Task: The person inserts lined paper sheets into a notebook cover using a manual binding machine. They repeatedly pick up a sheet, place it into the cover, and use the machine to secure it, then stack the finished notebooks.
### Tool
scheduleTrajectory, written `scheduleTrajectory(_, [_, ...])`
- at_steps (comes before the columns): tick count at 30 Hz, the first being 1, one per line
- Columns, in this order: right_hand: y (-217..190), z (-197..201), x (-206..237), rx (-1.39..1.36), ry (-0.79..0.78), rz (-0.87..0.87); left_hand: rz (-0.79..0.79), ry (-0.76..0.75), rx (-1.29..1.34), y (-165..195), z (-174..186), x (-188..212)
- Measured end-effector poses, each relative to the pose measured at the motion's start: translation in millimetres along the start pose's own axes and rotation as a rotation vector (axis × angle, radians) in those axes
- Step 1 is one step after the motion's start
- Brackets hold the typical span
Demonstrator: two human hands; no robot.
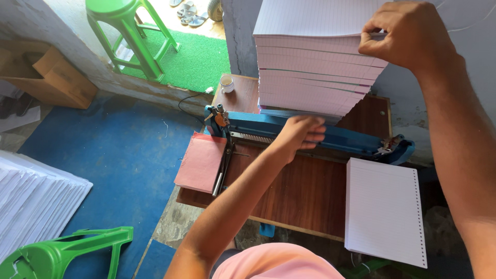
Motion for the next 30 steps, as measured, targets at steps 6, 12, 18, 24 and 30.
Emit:
scheduleTrajectory(6, [-11,5,-5,0.236,0.076,0.113,-0.179,-0.047,0.113,60,-8,-14])
scheduleTrajectory(12, [-37,10,-2,0.248,0.097,0.134,-0.307,0.125,0.397,103,3,-19])
scheduleTrajectory(18, [-61,22,3,0.206,0.055,0.078,-0.429,0.316,0.464,123,18,-25])
scheduleTrajectory(24, [-65,11,31,0.099,0.23,-0.09,-0.456,0.342,0.482,129,23,-28])
scheduleTrajectory(30, [-67,-16,66,-0.497,0.582,-1.223,-0.496,0.352,0.516,124,20,-22])
Point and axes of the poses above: each hand's wrist, its own x-axis away from the middle knuckle, its own z-axis out of the back of the hand, y = z × x, the point moved 2 cm from there along -x, towards the middle knuckle, and after that the axes turned 2 degrees about -z, right-handed, at the moved point
